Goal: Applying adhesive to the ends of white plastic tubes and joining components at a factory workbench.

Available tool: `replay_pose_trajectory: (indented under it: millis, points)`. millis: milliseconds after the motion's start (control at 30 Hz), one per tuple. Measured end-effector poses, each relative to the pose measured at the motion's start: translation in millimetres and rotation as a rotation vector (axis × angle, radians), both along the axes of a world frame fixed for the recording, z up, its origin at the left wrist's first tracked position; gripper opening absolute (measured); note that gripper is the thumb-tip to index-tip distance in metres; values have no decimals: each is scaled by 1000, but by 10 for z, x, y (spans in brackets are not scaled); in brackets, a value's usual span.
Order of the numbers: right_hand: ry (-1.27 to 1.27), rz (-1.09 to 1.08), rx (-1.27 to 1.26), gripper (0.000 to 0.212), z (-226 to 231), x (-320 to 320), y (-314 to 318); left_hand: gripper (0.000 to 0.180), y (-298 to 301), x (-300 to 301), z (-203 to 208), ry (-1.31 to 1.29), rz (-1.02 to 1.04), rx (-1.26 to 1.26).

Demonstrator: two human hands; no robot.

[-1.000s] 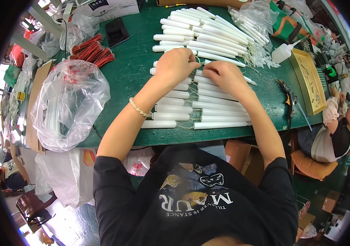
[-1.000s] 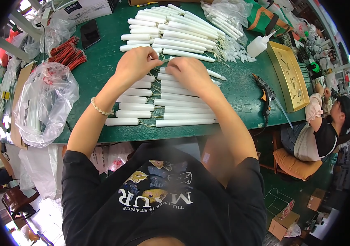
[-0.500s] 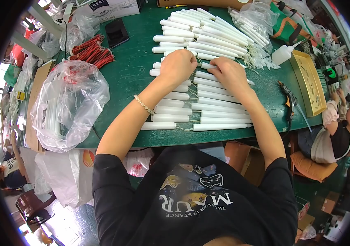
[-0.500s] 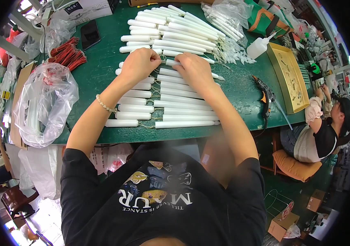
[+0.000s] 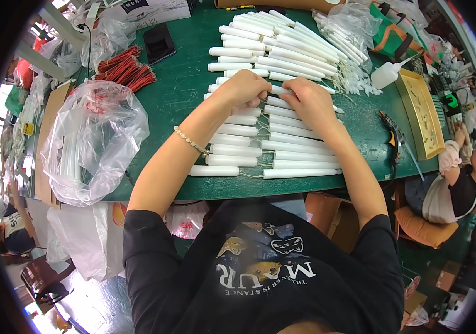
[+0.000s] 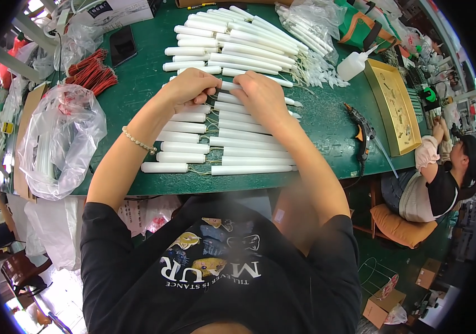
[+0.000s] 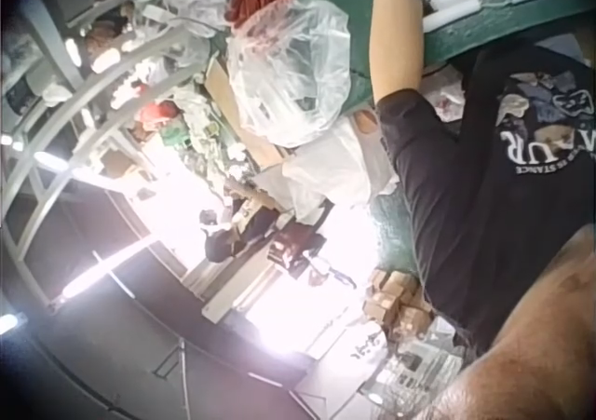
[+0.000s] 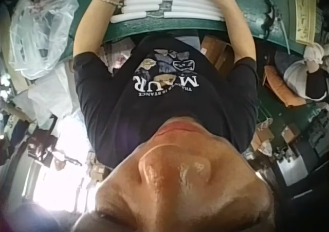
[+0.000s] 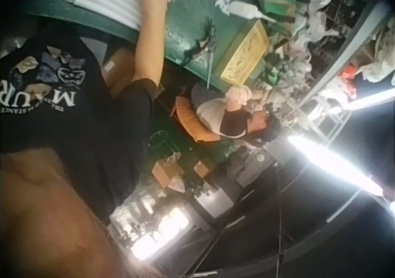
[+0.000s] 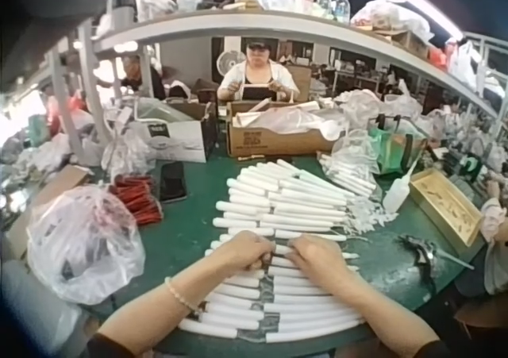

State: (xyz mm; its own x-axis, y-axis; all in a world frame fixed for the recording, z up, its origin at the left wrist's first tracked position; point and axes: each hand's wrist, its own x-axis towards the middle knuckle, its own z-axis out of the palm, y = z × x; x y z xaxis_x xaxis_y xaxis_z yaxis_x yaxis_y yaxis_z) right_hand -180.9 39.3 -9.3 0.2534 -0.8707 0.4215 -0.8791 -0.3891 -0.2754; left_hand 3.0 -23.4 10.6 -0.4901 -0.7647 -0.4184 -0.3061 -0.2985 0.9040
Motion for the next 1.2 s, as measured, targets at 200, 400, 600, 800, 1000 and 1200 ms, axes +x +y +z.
replay_pose_trajectory:
  millis: [200,400,600,800,1000,1200]
  points:
    - [10,20,18,19,-24,2,-41,29,25,105,107,-224,-94,-436]
    - [-13,44,25,23,259,-21,197,29,450,673,356,-211,-17,-782]
    - [-55,184,151,55,316,98,1168,87,1268,1278,36,-389,-45,-914]
    - [93,78,55,79,-8,39,1324,101,1603,1019,-299,-420,20,-996]
    - [88,56,55,83,7,1,1249,90,1502,941,-286,-438,16,-1074]
    - [96,57,54,78,13,-1,1142,90,1246,971,-83,-505,-162,-1126]
